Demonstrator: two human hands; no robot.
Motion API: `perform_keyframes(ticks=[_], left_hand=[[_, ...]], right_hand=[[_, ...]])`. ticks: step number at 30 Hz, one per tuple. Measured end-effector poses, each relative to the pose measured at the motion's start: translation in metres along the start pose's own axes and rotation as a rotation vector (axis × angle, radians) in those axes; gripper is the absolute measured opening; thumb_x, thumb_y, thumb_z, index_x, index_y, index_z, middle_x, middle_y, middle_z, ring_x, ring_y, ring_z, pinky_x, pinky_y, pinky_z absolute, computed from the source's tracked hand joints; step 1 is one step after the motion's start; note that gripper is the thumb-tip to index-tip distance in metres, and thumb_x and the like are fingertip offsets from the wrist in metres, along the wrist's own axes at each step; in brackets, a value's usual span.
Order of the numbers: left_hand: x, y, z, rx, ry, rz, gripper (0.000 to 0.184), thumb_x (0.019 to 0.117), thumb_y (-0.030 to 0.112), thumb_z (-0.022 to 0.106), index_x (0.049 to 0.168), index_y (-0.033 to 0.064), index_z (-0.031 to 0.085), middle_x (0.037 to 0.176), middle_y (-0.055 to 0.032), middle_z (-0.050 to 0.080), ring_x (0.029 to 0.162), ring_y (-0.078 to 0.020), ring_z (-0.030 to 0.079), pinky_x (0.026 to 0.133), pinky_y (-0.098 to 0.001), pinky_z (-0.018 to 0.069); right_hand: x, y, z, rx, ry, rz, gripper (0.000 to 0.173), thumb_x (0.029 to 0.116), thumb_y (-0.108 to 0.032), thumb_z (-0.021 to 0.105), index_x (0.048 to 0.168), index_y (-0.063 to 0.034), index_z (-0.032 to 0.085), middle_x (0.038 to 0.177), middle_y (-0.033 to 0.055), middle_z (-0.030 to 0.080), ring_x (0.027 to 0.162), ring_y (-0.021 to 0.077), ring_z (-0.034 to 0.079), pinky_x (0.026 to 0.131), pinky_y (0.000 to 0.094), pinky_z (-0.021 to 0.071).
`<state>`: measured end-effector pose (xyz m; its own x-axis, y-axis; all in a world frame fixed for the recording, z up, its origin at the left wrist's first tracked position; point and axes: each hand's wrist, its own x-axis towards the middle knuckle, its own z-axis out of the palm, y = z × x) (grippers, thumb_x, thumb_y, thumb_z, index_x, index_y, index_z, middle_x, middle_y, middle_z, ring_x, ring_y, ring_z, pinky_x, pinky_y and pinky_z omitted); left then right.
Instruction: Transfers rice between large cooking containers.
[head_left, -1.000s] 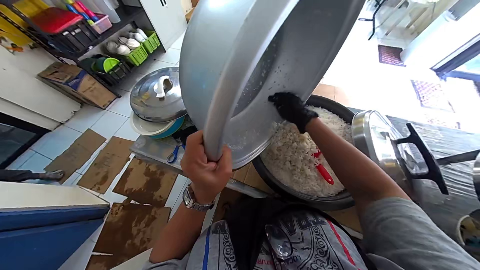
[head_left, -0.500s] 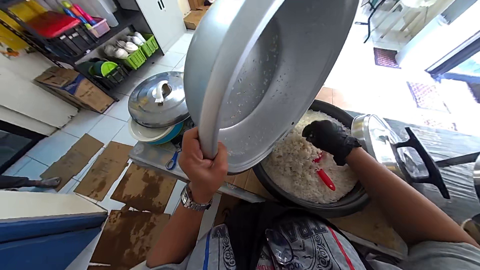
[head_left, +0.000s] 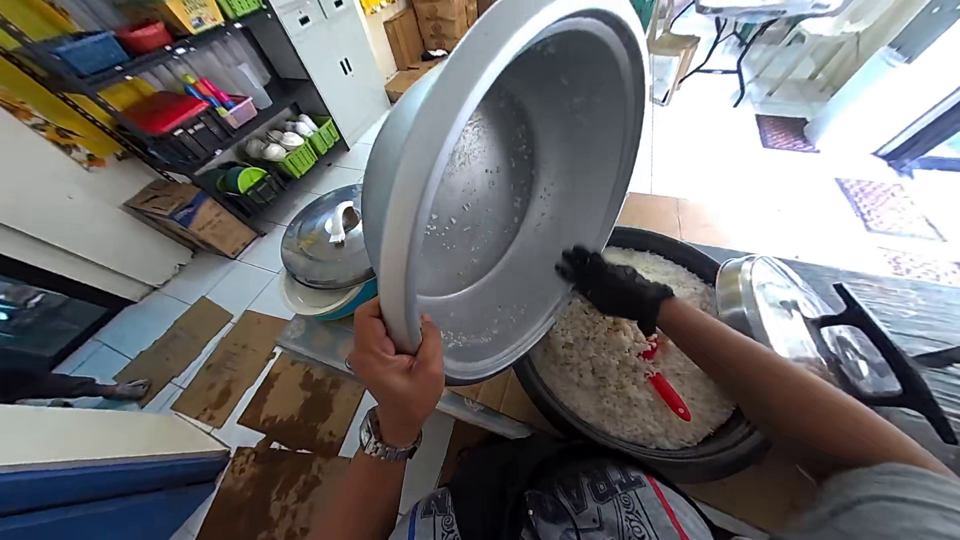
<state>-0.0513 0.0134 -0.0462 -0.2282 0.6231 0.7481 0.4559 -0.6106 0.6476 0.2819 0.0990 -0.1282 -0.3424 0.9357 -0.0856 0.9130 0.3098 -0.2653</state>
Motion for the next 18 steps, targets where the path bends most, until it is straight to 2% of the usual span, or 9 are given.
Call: perform_keyframes(ticks=[2,4,6,8,9,11,14,16,18], left_hand=[[0.0,0.0,0.0,-0.006,-0.004,-0.014,0.035,0.0783,-0.001,0.064,0.111,-0.002,0.052,0.088,0.0087,0.063,0.081,0.0117,0.061,0.071,-0.0088,0.0518],[0.001,-0.001,-0.001,-0.007,-0.012,-0.021,0.036,0.0787,-0.001,0.064,0.113,-0.0001,0.051,0.09,0.0099,0.062,0.081,0.0118,0.061,0.07,-0.009,0.052],[0.0,-0.001,0.0,0.011,-0.012,-0.029,0.036,0.0786,0.0,0.064,0.112,0.0009,0.051,0.088,0.0105,0.061,0.079,0.0124,0.06,0.069,-0.009,0.0518],[0.0,0.001,0.001,0.015,-0.022,-0.026,0.035,0.079,0.001,0.064,0.112,0.0014,0.05,0.088,0.0103,0.061,0.079,0.0126,0.06,0.069,-0.0089,0.0514],[0.001,0.001,0.002,0.009,-0.024,-0.025,0.036,0.0786,0.001,0.064,0.112,0.0012,0.05,0.088,0.01,0.061,0.079,0.0124,0.06,0.069,-0.0088,0.0514],[0.002,0.002,0.003,-0.012,-0.02,-0.024,0.036,0.0776,-0.001,0.063,0.112,-0.0007,0.051,0.089,0.009,0.062,0.08,0.012,0.06,0.071,-0.0089,0.0514],[0.004,0.0,0.003,-0.023,-0.024,-0.036,0.037,0.0763,-0.001,0.062,0.111,-0.0027,0.05,0.089,0.0079,0.062,0.081,0.0118,0.06,0.072,-0.0089,0.0516],[0.004,0.002,0.003,-0.035,-0.042,-0.064,0.038,0.0758,0.0,0.063,0.112,-0.0013,0.049,0.089,0.009,0.062,0.081,0.0119,0.061,0.071,-0.0095,0.0521],[0.003,0.006,0.002,-0.045,-0.072,-0.082,0.039,0.0747,0.0,0.063,0.111,0.0002,0.049,0.089,0.0098,0.062,0.081,0.012,0.061,0.072,-0.0105,0.0529]], right_hand=[[-0.01,-0.017,-0.027,0.2,-0.126,0.122,0.028,0.1052,-0.02,0.057,0.127,-0.0107,0.072,0.131,0.017,0.068,0.121,0.0388,0.063,0.097,0.0652,0.0478],[-0.005,-0.01,-0.058,0.235,0.095,0.296,0.026,0.1052,-0.024,0.058,0.117,-0.0065,0.074,0.109,0.0236,0.072,0.104,0.0452,0.068,0.089,0.0692,0.0497],[0.011,0.008,-0.078,0.213,0.427,0.461,0.04,0.1055,-0.021,0.052,0.139,-0.0008,0.058,0.115,0.0335,0.067,0.107,0.0555,0.064,0.087,0.0744,0.0472],[0.032,0.014,-0.094,0.223,0.494,0.615,0.054,0.1095,-0.025,0.043,0.158,-0.0022,0.034,0.133,0.0318,0.061,0.121,0.052,0.061,0.097,0.0695,0.0466],[0.04,0.014,-0.093,0.246,0.475,0.639,0.051,0.1089,-0.023,0.045,0.153,0.0015,0.04,0.132,0.0326,0.061,0.122,0.0527,0.06,0.097,0.0706,0.0459],[0.044,0.006,-0.079,0.204,0.286,0.672,0.032,0.103,-0.019,0.055,0.121,0.0064,0.064,0.119,0.0334,0.066,0.113,0.0541,0.062,0.089,0.0753,0.0456],[0.045,-0.005,-0.053,0.023,-0.116,0.643,0.031,0.0956,-0.026,0.07,0.106,0.003,0.072,0.112,0.0282,0.07,0.109,0.0484,0.065,0.087,0.0728,0.0484],[0.051,-0.004,-0.055,0.162,-0.025,0.56,0.036,0.1,-0.032,0.066,0.104,0.0042,0.071,0.105,0.0286,0.07,0.101,0.0468,0.068,0.086,0.0703,0.0495],[0.069,-0.004,-0.072,0.497,0.179,0.502,0.036,0.1062,-0.026,0.057,0.117,0.0067,0.066,0.111,0.0276,0.069,0.102,0.041,0.068,0.092,0.0617,0.0517]])
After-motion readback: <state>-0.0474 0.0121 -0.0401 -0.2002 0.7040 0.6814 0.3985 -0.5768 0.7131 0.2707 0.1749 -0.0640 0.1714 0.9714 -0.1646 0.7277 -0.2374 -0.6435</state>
